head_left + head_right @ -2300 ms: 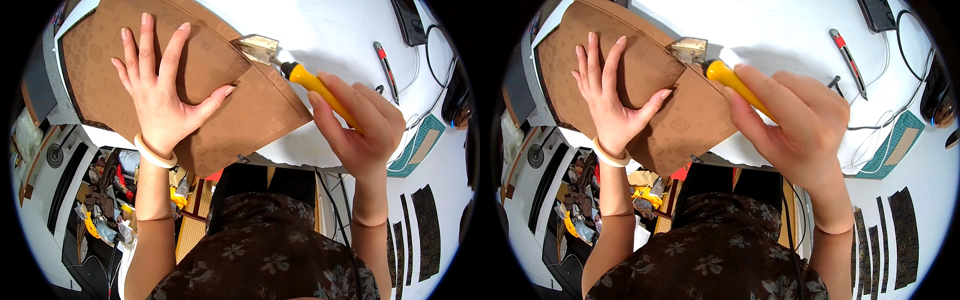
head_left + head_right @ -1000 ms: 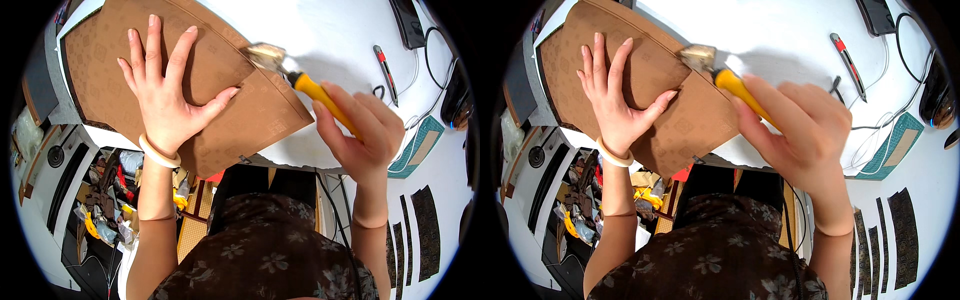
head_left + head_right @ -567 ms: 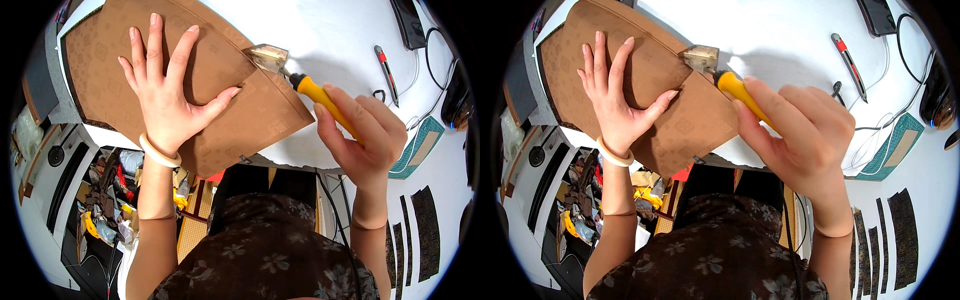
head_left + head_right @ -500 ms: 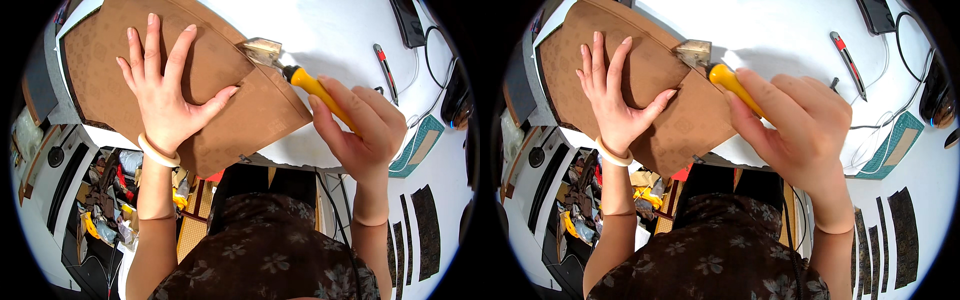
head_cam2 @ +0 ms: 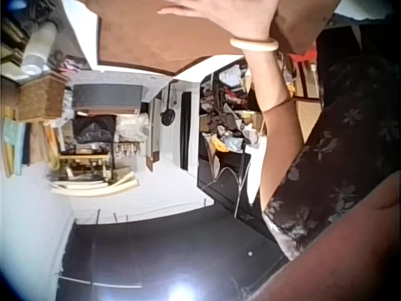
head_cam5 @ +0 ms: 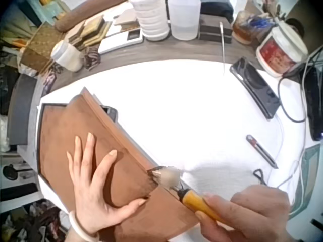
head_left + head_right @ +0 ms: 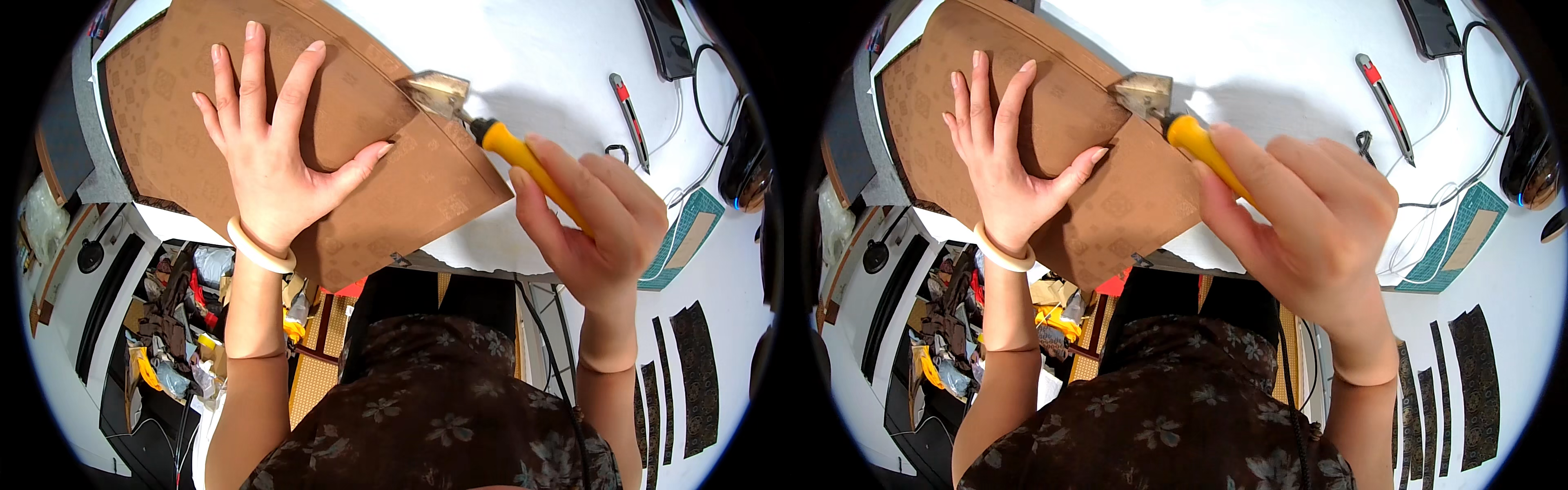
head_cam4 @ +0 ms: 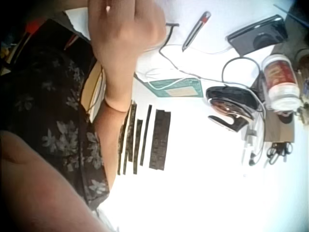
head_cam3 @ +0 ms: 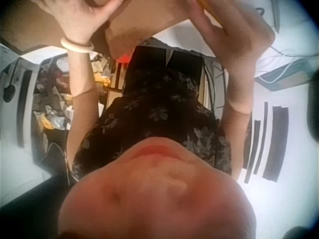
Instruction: The person irons a brown leather sheet, marks a line with a pen, and uses a yellow utility knife to cut along the marked line. They then iron the cut edges and place the finished piece into a wooden display frame containing a decorative stone.
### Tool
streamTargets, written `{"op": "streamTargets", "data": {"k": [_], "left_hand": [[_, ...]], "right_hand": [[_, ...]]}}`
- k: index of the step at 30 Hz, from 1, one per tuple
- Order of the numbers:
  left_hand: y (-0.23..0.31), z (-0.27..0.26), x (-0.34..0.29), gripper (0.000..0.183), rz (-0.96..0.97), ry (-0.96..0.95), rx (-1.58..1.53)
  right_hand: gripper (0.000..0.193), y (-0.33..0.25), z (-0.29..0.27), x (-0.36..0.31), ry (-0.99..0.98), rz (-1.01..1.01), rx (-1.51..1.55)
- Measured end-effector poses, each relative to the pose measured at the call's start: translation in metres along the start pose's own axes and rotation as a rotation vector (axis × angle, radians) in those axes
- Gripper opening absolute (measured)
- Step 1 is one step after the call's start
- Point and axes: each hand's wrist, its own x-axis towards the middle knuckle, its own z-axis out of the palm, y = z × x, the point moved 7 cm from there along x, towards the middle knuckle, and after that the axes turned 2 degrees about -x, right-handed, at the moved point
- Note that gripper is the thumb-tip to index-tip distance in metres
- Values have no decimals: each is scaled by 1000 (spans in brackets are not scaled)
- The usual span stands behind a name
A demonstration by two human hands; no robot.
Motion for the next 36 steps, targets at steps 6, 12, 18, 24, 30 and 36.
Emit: {"op": "streamTargets", "data": {"k": [6,12,18,24,30,36], "left_hand": [[0,0,-1,91,2,1,-3],[0,0,0,91,-1,-11,-10],[0,0,0,92,-13,-12,-6],[1,1,0,92,-9,-11,-5],[1,1,0,92,-10,-6,-6],[0,1,0,92,-4,-10,0]], "right_hand": [[32,-3,2,-1,-49,26,-41],[31,4,11,9,43,-37,13],[30,16,11,2,138,71,113],[31,16,2,-7,91,107,82],[33,11,8,-7,43,69,68],[31,12,9,2,54,18,86]]}}
